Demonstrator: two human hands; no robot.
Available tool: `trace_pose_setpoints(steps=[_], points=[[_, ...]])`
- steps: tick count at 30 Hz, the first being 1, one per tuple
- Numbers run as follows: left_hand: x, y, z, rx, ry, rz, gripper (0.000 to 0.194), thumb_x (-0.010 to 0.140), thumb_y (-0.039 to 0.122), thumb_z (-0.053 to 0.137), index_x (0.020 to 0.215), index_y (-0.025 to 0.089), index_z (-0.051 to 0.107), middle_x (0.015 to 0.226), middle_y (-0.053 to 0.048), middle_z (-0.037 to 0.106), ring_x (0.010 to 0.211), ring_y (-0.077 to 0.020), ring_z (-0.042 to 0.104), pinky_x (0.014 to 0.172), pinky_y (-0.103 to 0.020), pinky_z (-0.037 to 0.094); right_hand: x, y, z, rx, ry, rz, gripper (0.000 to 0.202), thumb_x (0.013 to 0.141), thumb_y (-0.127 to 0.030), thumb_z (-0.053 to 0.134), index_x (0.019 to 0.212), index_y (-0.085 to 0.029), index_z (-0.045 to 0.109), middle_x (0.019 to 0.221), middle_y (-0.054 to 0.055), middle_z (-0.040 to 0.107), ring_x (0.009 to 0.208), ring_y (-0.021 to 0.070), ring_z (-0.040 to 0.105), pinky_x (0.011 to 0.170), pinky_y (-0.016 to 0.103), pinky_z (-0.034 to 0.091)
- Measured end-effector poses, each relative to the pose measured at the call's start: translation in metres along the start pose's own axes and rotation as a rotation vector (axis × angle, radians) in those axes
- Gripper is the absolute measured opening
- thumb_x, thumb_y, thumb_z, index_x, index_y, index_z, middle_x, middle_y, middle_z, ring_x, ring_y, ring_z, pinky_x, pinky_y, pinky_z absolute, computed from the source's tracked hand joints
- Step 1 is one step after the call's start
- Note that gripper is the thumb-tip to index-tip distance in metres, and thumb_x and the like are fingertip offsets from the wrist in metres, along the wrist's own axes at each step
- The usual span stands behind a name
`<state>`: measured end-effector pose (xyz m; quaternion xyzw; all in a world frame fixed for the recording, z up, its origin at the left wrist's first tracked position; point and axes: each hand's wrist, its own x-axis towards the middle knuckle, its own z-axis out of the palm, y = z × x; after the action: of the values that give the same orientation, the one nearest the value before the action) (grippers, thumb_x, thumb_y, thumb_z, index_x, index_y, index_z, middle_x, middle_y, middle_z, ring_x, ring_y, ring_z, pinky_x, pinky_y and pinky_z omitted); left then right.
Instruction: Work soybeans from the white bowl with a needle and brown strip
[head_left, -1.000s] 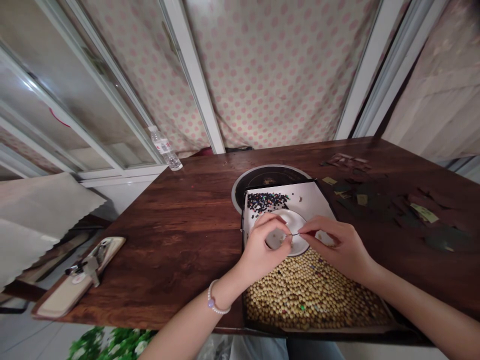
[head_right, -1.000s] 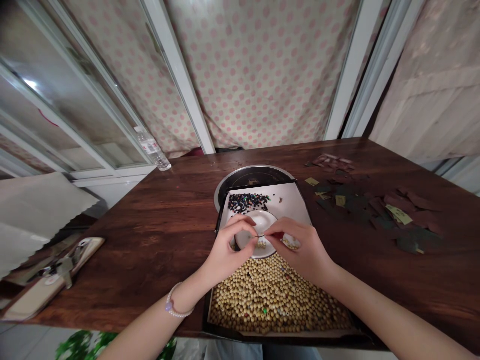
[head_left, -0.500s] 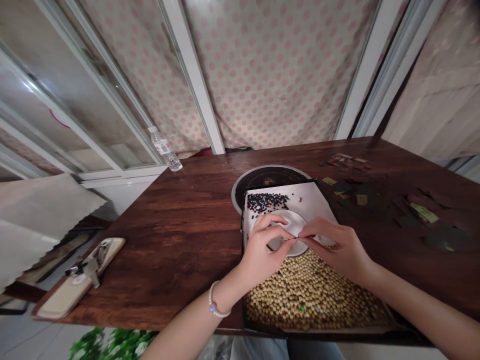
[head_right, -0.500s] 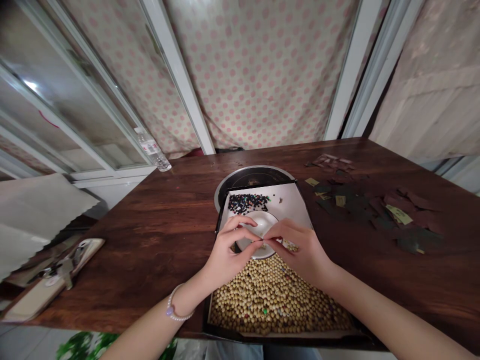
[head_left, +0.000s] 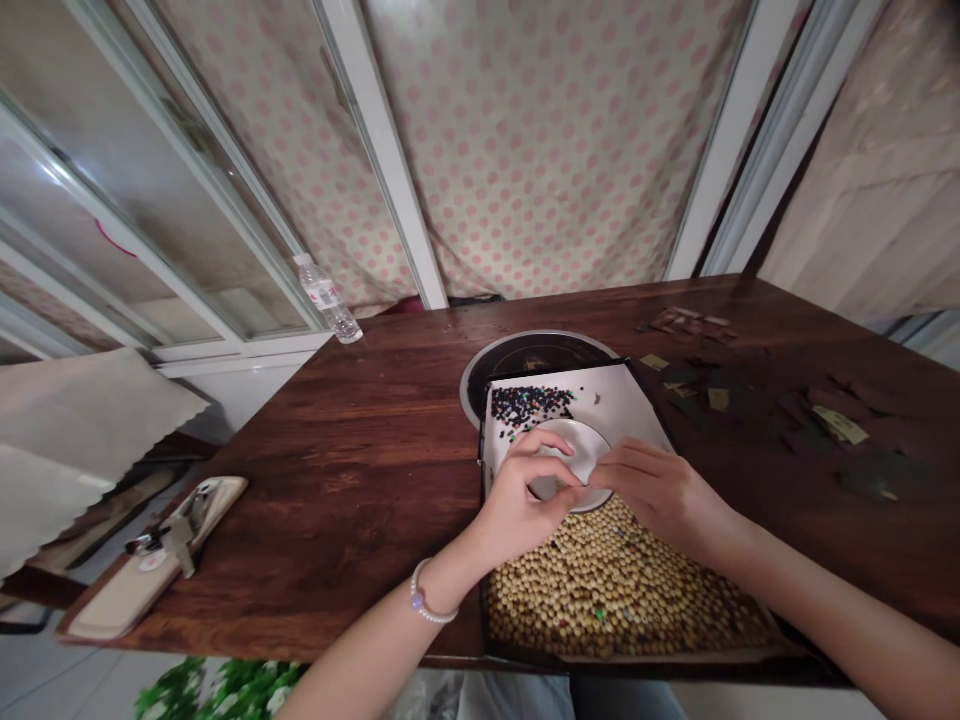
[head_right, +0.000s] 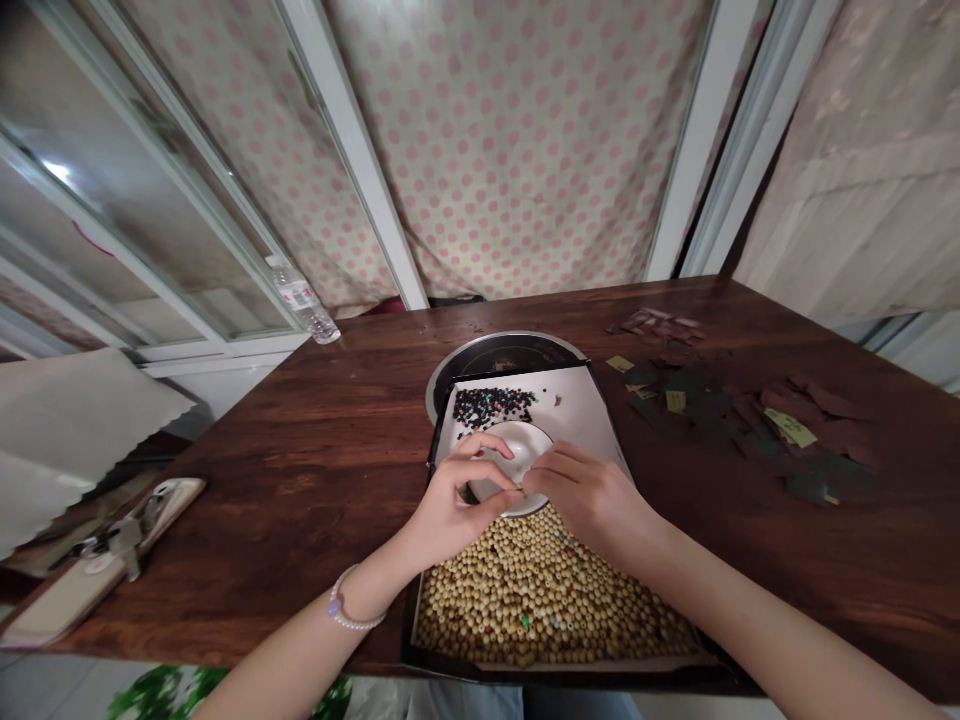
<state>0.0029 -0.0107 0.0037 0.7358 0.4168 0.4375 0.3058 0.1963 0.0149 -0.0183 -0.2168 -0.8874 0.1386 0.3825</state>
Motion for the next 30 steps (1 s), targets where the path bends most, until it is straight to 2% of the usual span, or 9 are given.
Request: trace_pose_setpoints(steps=[5,7,11,14,17,24,30], points=[[0.0009,0.0006,-0.0012,0.019,0.033,-0.006,0.014,0.071,0.007,0.069,0.065,0.019,0.068,0.097,-0.005,0.058,0.099,-0.0219,0.056,0.093,-0.043,0.039,0.0069,-0.006,-0.001,0.228,0.086,0.272,0.013,0.085,-0.011,0.056,0.08,-0.019,0.064,0.076,0.002,0.065,0.07,0.0136,0.061,0.065,0.026,0.049],[0.0009,0.0003,-0.0017,0.011,0.051,-0.004,0.013,0.072,0.008,0.069,0.065,0.019,0.068,0.096,-0.005,0.059,0.099,-0.0218,0.056,0.093,-0.043,0.039,0.0088,-0.0065,-0.0012,0.273,0.095,0.321,0.01,0.084,-0.013,0.059,0.079,-0.019,0.065,0.076,0.002,0.066,0.071,0.014,0.062,0.065,0.026,0.049],[0.0005,0.0,-0.0025,-0.027,0.067,-0.003,0.012,0.071,0.009,0.07,0.066,0.019,0.068,0.096,-0.005,0.059,0.098,-0.0218,0.057,0.092,-0.043,0.039,0.0084,-0.0044,-0.0002,0.223,0.166,0.229,0.008,0.08,-0.012,0.062,0.079,-0.018,0.068,0.078,0.004,0.066,0.074,0.0149,0.063,0.066,0.027,0.05],[0.0003,-0.0002,-0.0033,-0.08,0.057,-0.03,0.011,0.071,0.009,0.071,0.065,0.019,0.069,0.098,-0.005,0.06,0.1,-0.0224,0.057,0.093,-0.043,0.039,0.0071,-0.0038,0.0006,0.157,0.182,0.12,0.011,0.078,-0.008,0.062,0.082,-0.017,0.068,0.081,0.005,0.065,0.075,0.0154,0.062,0.067,0.028,0.052],[0.0003,-0.0017,-0.004,-0.135,0.049,-0.06,0.011,0.07,0.01,0.072,0.065,0.02,0.07,0.098,-0.005,0.06,0.1,-0.0227,0.057,0.094,-0.044,0.038,0.0066,-0.0049,0.0007,0.131,0.188,0.08,0.014,0.078,-0.006,0.061,0.084,-0.017,0.067,0.08,0.006,0.064,0.075,0.0155,0.062,0.065,0.028,0.051],[0.0009,-0.0054,-0.0051,-0.2,0.05,-0.098,0.01,0.07,0.012,0.072,0.064,0.02,0.07,0.096,-0.004,0.061,0.098,-0.0226,0.058,0.095,-0.044,0.039,0.0049,-0.0063,0.0026,0.138,0.188,0.06,0.014,0.078,-0.007,0.06,0.083,-0.018,0.067,0.079,0.005,0.063,0.073,0.0156,0.062,0.062,0.028,0.051],[0.0009,-0.0024,-0.0042,-0.058,0.073,-0.035,0.009,0.072,0.015,0.071,0.065,0.02,0.07,0.097,-0.005,0.061,0.098,-0.0219,0.058,0.094,-0.043,0.04,0.007,-0.0072,0.0009,0.161,0.209,0.142,0.011,0.08,-0.013,0.059,0.081,-0.019,0.068,0.078,0.005,0.065,0.072,0.0163,0.063,0.062,0.029,0.052]])
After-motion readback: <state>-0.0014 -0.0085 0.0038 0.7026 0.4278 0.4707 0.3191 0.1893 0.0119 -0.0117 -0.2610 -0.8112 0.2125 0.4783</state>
